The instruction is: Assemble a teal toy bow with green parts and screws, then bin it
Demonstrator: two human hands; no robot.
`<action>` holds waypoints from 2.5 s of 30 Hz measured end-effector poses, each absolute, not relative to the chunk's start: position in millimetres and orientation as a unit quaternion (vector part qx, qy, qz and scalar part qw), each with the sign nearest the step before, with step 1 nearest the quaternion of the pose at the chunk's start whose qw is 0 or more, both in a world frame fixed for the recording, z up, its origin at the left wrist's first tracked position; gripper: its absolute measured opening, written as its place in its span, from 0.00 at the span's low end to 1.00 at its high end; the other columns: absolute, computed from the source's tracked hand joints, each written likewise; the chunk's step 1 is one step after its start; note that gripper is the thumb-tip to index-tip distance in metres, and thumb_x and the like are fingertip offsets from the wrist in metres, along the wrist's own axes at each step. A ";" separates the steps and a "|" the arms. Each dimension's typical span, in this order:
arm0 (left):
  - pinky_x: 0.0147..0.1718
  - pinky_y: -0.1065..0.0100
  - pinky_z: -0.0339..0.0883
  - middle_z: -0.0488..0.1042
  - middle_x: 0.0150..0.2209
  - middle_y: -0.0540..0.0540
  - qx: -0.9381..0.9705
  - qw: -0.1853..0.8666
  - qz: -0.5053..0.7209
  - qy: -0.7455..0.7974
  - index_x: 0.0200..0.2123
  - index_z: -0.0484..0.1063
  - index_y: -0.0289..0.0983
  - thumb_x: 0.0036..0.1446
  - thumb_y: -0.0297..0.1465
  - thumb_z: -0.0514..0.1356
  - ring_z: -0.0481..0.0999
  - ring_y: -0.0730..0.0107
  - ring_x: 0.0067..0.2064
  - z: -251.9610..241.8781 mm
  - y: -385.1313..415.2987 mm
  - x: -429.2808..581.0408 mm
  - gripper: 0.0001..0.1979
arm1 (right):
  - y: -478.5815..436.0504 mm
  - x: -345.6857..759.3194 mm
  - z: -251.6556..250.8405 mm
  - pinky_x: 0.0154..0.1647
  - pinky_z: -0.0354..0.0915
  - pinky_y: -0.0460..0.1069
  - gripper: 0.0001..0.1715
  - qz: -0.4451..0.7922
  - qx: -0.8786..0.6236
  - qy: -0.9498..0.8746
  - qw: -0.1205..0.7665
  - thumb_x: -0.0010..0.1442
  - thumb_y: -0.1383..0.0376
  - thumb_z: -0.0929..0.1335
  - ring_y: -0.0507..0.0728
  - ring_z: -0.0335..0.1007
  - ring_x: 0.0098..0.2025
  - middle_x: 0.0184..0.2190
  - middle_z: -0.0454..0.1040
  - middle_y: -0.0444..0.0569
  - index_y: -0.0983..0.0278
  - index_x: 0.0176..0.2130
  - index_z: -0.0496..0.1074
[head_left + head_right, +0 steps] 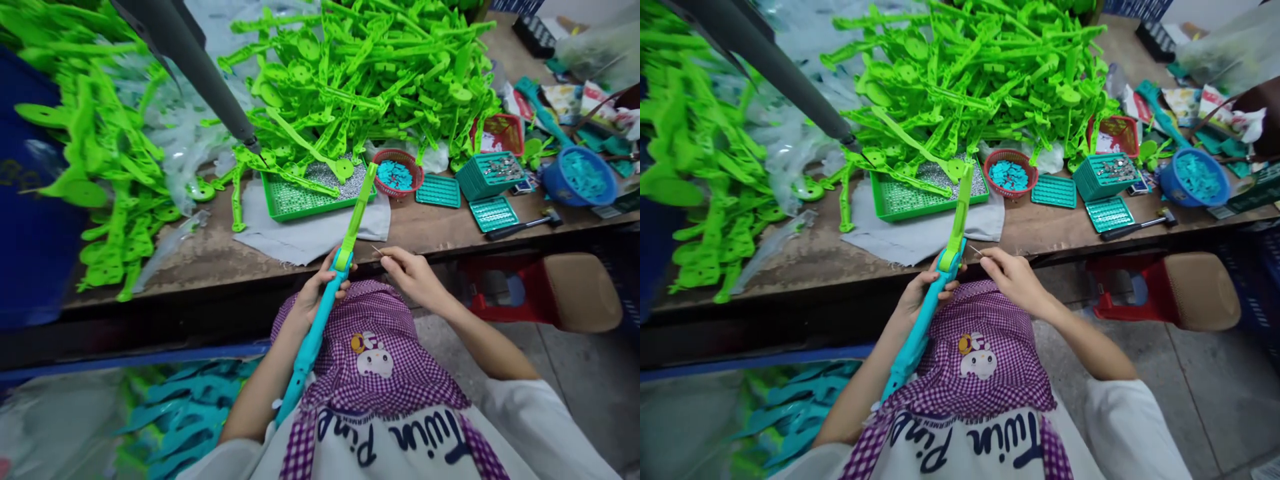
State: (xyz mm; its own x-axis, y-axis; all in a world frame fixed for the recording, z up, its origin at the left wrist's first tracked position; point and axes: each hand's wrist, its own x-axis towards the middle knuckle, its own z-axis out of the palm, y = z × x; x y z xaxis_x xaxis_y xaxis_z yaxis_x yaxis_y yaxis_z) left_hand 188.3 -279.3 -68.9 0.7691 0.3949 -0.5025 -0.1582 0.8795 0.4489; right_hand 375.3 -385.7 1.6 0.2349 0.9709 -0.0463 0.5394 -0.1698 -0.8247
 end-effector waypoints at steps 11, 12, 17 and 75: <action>0.18 0.79 0.58 0.76 0.46 0.41 0.197 0.920 0.157 0.300 0.64 0.58 0.45 0.37 0.26 0.60 0.66 0.77 0.26 -66.9 -277.6 191.0 0.46 | -374.2 343.9 18.4 0.34 0.60 0.48 0.21 0.242 -0.712 -0.656 -0.060 0.71 0.60 0.55 0.60 0.78 0.36 0.37 0.81 0.54 0.61 0.52 0.70; 0.18 0.78 0.58 0.76 0.47 0.41 0.200 0.919 0.158 0.299 0.64 0.58 0.45 0.37 0.26 0.60 0.66 0.77 0.26 -66.7 -278.2 191.3 0.46 | -371.5 341.5 21.4 0.34 0.60 0.49 0.21 0.236 -0.707 -0.661 -0.082 0.71 0.62 0.55 0.61 0.78 0.36 0.37 0.81 0.55 0.61 0.53 0.70; 0.18 0.78 0.60 0.76 0.45 0.42 0.188 0.921 0.161 0.301 0.65 0.56 0.45 0.38 0.24 0.60 0.68 0.76 0.26 -66.1 -279.6 191.3 0.46 | -368.3 344.5 19.8 0.33 0.61 0.48 0.19 0.244 -0.689 -0.680 -0.056 0.70 0.63 0.57 0.60 0.78 0.34 0.35 0.81 0.54 0.62 0.53 0.70; 0.58 0.50 0.60 0.67 0.57 0.39 0.290 0.286 0.515 0.754 0.51 0.68 0.42 0.45 0.40 0.70 0.65 0.49 0.61 -88.0 -386.0 0.0 0.30 | -349.7 302.8 -98.5 0.21 0.62 0.49 0.18 0.088 -0.283 -0.874 0.385 0.66 0.67 0.63 0.53 0.67 0.19 0.21 0.73 0.46 0.68 0.54 0.70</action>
